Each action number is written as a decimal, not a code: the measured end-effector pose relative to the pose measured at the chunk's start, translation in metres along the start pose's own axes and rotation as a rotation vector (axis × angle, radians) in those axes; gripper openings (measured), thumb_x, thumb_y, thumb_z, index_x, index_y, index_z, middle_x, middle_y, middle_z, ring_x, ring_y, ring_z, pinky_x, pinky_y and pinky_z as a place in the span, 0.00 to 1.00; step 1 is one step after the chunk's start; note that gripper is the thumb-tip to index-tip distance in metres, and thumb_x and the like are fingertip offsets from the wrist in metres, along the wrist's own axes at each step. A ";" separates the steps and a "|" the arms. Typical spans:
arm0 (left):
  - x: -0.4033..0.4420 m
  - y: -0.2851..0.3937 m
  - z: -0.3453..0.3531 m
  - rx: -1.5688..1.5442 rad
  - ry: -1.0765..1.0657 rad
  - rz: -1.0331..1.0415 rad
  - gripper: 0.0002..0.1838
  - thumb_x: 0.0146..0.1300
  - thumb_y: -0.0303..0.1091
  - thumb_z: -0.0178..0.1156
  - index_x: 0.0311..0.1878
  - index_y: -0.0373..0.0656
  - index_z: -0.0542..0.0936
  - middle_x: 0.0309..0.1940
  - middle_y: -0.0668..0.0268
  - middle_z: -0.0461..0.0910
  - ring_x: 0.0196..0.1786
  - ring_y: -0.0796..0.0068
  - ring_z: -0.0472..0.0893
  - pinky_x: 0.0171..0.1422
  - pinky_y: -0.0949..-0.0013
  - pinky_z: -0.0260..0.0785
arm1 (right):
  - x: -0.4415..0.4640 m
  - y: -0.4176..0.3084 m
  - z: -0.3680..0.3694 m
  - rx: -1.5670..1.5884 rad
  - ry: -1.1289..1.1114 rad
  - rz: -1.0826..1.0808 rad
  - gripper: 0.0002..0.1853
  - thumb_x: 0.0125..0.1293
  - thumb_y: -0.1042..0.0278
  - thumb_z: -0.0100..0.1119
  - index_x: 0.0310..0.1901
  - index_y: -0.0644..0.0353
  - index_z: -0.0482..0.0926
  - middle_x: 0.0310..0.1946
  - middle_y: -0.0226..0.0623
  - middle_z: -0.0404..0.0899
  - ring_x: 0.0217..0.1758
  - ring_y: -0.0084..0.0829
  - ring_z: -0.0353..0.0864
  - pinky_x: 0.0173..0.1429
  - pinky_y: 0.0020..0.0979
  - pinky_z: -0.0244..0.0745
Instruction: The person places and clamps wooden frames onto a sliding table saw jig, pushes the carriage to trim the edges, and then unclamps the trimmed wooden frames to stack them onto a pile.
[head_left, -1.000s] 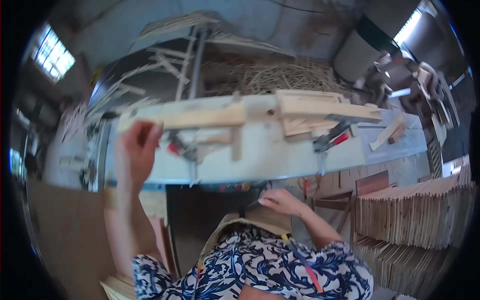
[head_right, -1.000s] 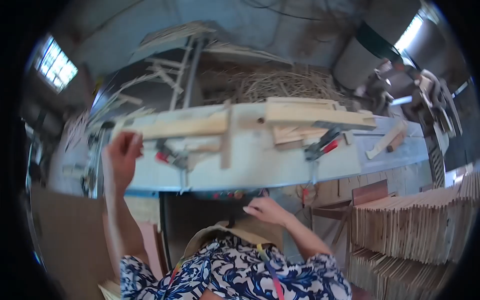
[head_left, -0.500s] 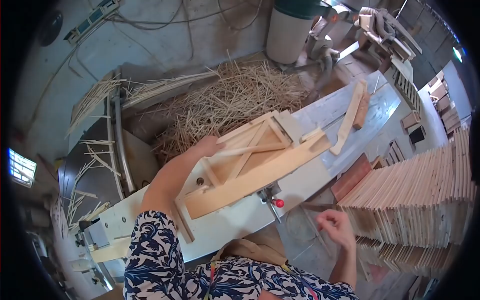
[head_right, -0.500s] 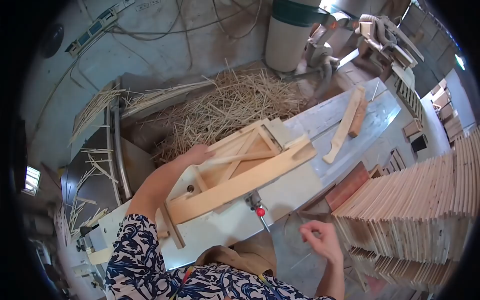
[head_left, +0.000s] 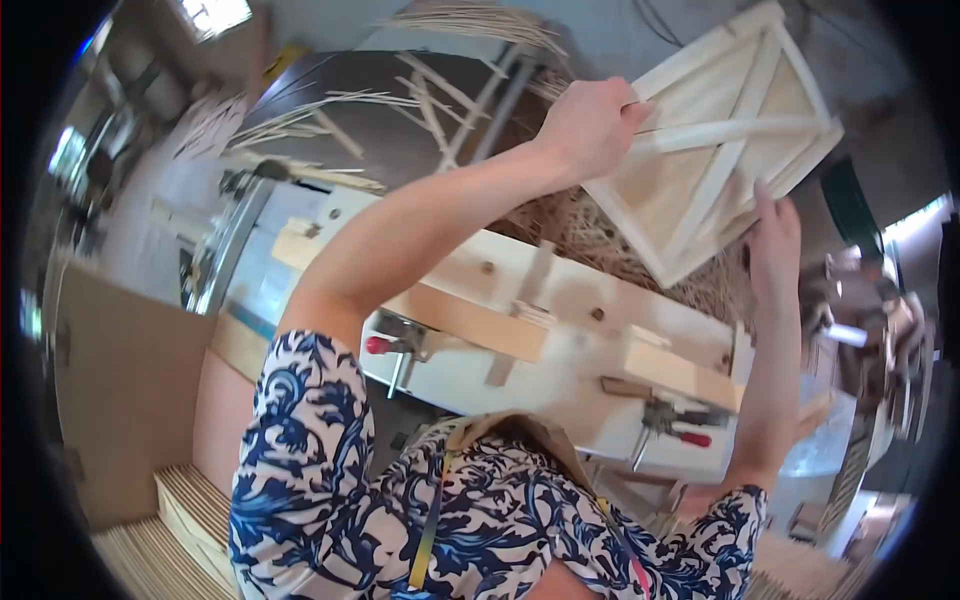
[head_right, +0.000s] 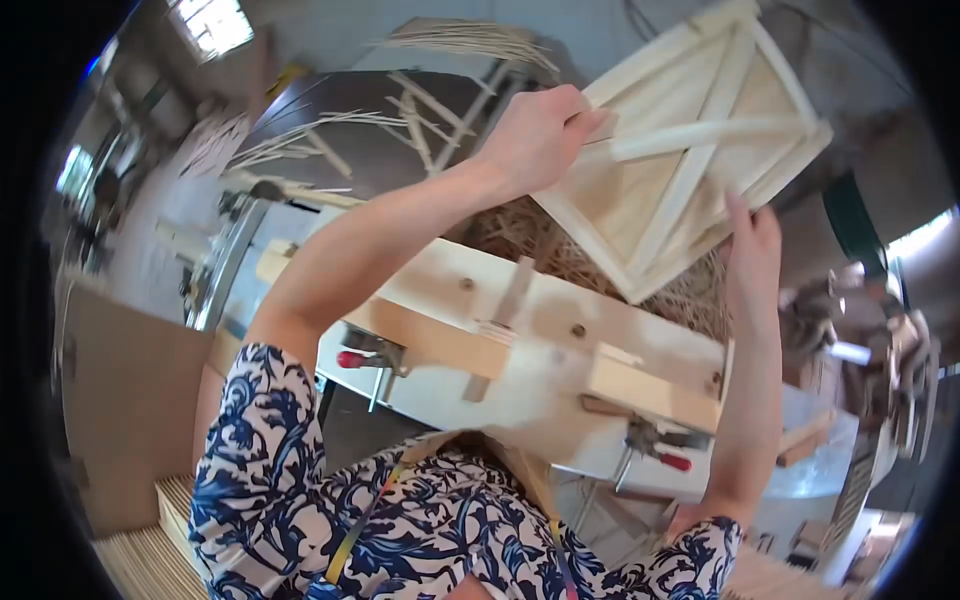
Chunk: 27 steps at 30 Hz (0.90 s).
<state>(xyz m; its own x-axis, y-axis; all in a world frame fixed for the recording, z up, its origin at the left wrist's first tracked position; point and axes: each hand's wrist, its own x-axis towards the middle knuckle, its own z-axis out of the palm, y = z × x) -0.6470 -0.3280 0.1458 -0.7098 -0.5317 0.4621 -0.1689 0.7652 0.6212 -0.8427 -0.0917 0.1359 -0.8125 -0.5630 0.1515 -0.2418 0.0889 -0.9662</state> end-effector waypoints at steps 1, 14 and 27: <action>-0.009 -0.013 -0.032 -0.039 0.035 -0.045 0.22 0.73 0.48 0.60 0.43 0.32 0.82 0.38 0.45 0.86 0.46 0.43 0.86 0.51 0.48 0.77 | 0.022 -0.022 0.049 0.161 0.024 -0.134 0.17 0.78 0.63 0.60 0.59 0.66 0.77 0.42 0.29 0.84 0.36 0.21 0.80 0.40 0.25 0.75; -0.352 -0.081 -0.116 0.039 0.272 -0.585 0.15 0.57 0.33 0.76 0.40 0.36 0.82 0.32 0.61 0.82 0.30 0.72 0.81 0.34 0.72 0.73 | 0.051 0.147 0.437 -0.501 -0.877 -0.438 0.20 0.66 0.63 0.69 0.57 0.63 0.82 0.48 0.53 0.87 0.53 0.44 0.88 0.57 0.41 0.80; -0.372 -0.051 -0.095 0.206 0.214 -0.803 0.09 0.57 0.20 0.72 0.41 0.34 0.84 0.34 0.58 0.85 0.29 0.71 0.84 0.35 0.72 0.77 | 0.020 0.255 0.457 -0.524 -1.313 -0.185 0.21 0.69 0.56 0.69 0.58 0.60 0.82 0.48 0.47 0.87 0.53 0.37 0.86 0.60 0.38 0.77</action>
<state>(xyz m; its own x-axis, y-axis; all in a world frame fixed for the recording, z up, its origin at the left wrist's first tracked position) -0.3092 -0.2035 0.0021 -0.1805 -0.9821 0.0533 -0.7006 0.1665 0.6939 -0.6784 -0.4561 -0.2027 0.2548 -0.9143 -0.3149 -0.6885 0.0571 -0.7230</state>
